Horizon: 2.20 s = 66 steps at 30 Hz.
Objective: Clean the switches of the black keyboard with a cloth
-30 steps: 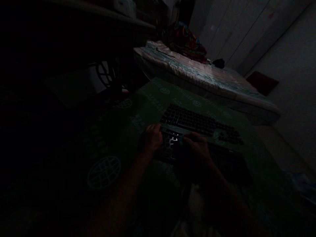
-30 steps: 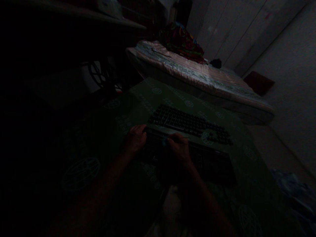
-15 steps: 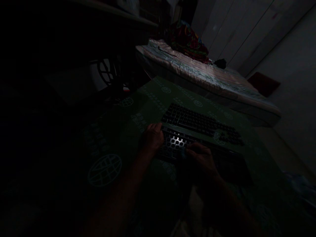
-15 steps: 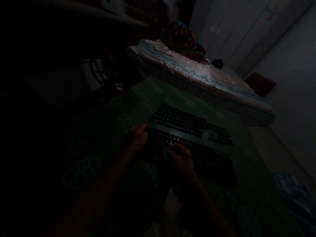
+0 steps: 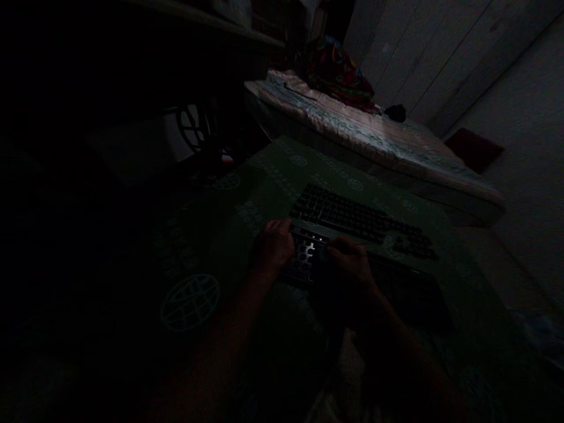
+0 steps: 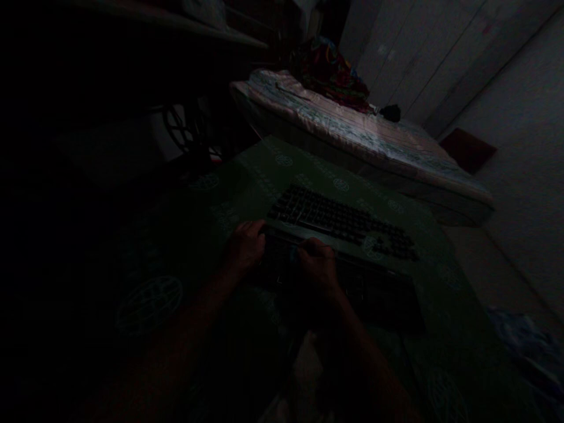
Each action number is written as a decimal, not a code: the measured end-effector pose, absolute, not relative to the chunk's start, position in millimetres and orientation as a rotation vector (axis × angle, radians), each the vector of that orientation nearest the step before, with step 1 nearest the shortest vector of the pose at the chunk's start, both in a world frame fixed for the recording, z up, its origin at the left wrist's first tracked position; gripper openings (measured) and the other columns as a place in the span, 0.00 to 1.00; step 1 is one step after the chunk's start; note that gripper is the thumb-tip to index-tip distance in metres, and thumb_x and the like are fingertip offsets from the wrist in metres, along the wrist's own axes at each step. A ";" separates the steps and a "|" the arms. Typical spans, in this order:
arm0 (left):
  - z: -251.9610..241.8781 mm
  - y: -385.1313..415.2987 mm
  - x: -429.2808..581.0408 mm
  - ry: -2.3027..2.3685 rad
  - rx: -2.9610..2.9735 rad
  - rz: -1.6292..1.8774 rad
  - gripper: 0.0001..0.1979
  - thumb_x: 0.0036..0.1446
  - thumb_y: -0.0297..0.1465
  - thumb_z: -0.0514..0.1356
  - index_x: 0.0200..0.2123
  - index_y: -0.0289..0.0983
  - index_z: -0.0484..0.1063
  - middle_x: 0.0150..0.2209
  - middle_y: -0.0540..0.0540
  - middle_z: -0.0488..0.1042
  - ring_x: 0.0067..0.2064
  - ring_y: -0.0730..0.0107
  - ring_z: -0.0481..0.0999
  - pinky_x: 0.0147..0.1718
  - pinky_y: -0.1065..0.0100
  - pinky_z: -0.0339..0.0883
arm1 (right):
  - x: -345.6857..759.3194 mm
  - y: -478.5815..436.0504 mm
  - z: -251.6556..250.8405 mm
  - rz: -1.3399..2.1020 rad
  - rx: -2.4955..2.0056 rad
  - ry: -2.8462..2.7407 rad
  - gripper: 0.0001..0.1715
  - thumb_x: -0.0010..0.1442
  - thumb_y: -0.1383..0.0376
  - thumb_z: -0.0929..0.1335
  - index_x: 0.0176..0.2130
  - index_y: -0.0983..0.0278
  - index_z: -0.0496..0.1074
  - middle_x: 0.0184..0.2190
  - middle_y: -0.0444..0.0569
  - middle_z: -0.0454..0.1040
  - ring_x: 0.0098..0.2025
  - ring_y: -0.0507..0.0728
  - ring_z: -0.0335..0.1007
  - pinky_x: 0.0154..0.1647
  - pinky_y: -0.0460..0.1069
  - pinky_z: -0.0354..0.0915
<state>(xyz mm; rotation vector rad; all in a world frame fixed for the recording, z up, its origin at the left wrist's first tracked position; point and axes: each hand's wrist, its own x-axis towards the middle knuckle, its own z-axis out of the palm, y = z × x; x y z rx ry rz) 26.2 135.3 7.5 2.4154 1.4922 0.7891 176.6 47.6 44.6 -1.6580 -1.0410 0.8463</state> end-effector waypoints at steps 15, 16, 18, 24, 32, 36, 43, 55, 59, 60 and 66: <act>4.8 136.2 26.6 1.490 2.412 0.825 0.14 0.54 0.24 0.49 0.43 0.35 0.68 0.42 0.42 0.73 0.46 0.62 0.68 0.46 0.64 0.64 | 177.3 -10.2 59.8 0.856 -1.723 -1.002 0.08 0.43 0.61 0.69 0.21 0.65 0.71 0.19 0.43 0.69 0.22 0.50 0.62 0.21 0.43 0.59; 5.6 136.0 26.7 1.492 2.413 0.815 0.14 0.54 0.25 0.49 0.43 0.35 0.68 0.42 0.42 0.73 0.46 0.62 0.69 0.46 0.64 0.64 | 177.8 -11.2 61.6 0.840 -1.724 -1.003 0.09 0.44 0.61 0.69 0.22 0.65 0.71 0.19 0.44 0.70 0.22 0.50 0.64 0.22 0.44 0.60; 7.2 135.6 27.1 1.503 2.408 0.790 0.14 0.54 0.25 0.49 0.43 0.35 0.68 0.42 0.42 0.73 0.47 0.61 0.69 0.46 0.63 0.64 | 178.9 -12.6 61.9 0.805 -1.732 -0.991 0.09 0.45 0.60 0.69 0.23 0.65 0.72 0.20 0.44 0.71 0.24 0.51 0.65 0.23 0.44 0.61; 6.3 137.0 26.9 1.513 2.400 0.778 0.15 0.54 0.25 0.49 0.44 0.35 0.68 0.42 0.42 0.74 0.47 0.61 0.69 0.47 0.63 0.64 | 181.4 -12.2 44.0 0.806 -1.711 -0.978 0.08 0.47 0.61 0.70 0.25 0.64 0.73 0.22 0.44 0.71 0.26 0.51 0.66 0.25 0.44 0.61; 4.0 138.7 26.9 1.501 2.415 0.796 0.15 0.53 0.24 0.49 0.43 0.35 0.68 0.42 0.42 0.74 0.45 0.62 0.69 0.46 0.63 0.64 | 177.4 25.7 50.7 0.717 -1.646 -1.105 0.07 0.44 0.62 0.69 0.25 0.64 0.73 0.23 0.44 0.73 0.27 0.52 0.68 0.29 0.46 0.62; 6.3 137.9 27.4 1.510 2.417 0.785 0.15 0.54 0.25 0.49 0.43 0.35 0.68 0.42 0.42 0.74 0.46 0.61 0.69 0.46 0.63 0.64 | 172.6 51.8 47.6 0.692 -1.615 -1.133 0.06 0.43 0.62 0.67 0.22 0.64 0.70 0.21 0.44 0.72 0.26 0.52 0.67 0.29 0.46 0.62; 8.9 136.2 26.3 1.502 2.412 0.763 0.15 0.54 0.25 0.49 0.43 0.35 0.68 0.42 0.42 0.73 0.47 0.62 0.69 0.47 0.63 0.64 | 166.1 57.3 39.7 0.742 -1.625 -1.106 0.05 0.41 0.64 0.66 0.20 0.64 0.69 0.19 0.43 0.69 0.25 0.52 0.65 0.26 0.45 0.61; 7.5 136.8 27.1 1.507 2.408 0.782 0.14 0.54 0.24 0.49 0.43 0.36 0.68 0.42 0.43 0.73 0.47 0.62 0.69 0.47 0.63 0.64 | 163.0 12.8 55.5 0.929 -1.685 -1.049 0.06 0.41 0.63 0.67 0.21 0.64 0.69 0.18 0.42 0.68 0.22 0.50 0.63 0.23 0.44 0.59; 9.9 135.3 26.9 1.509 2.404 0.766 0.15 0.54 0.25 0.49 0.44 0.35 0.68 0.42 0.42 0.74 0.46 0.61 0.69 0.47 0.63 0.63 | 166.2 -0.4 59.1 0.933 -1.733 -1.029 0.06 0.41 0.63 0.68 0.20 0.65 0.70 0.18 0.42 0.69 0.22 0.50 0.62 0.22 0.44 0.58; 10.2 135.1 26.9 1.513 2.400 0.762 0.15 0.54 0.25 0.49 0.44 0.35 0.68 0.42 0.42 0.74 0.47 0.61 0.69 0.47 0.63 0.63 | 167.8 -2.1 59.6 0.934 -1.744 -1.028 0.06 0.42 0.63 0.68 0.21 0.65 0.70 0.18 0.42 0.69 0.22 0.50 0.62 0.22 0.44 0.58; 7.4 137.4 26.6 1.505 2.418 0.782 0.15 0.54 0.25 0.49 0.43 0.35 0.68 0.42 0.41 0.73 0.46 0.61 0.69 0.47 0.63 0.64 | 175.5 6.1 56.4 0.797 -1.747 -1.013 0.08 0.43 0.61 0.69 0.23 0.65 0.72 0.21 0.44 0.72 0.26 0.52 0.66 0.26 0.45 0.61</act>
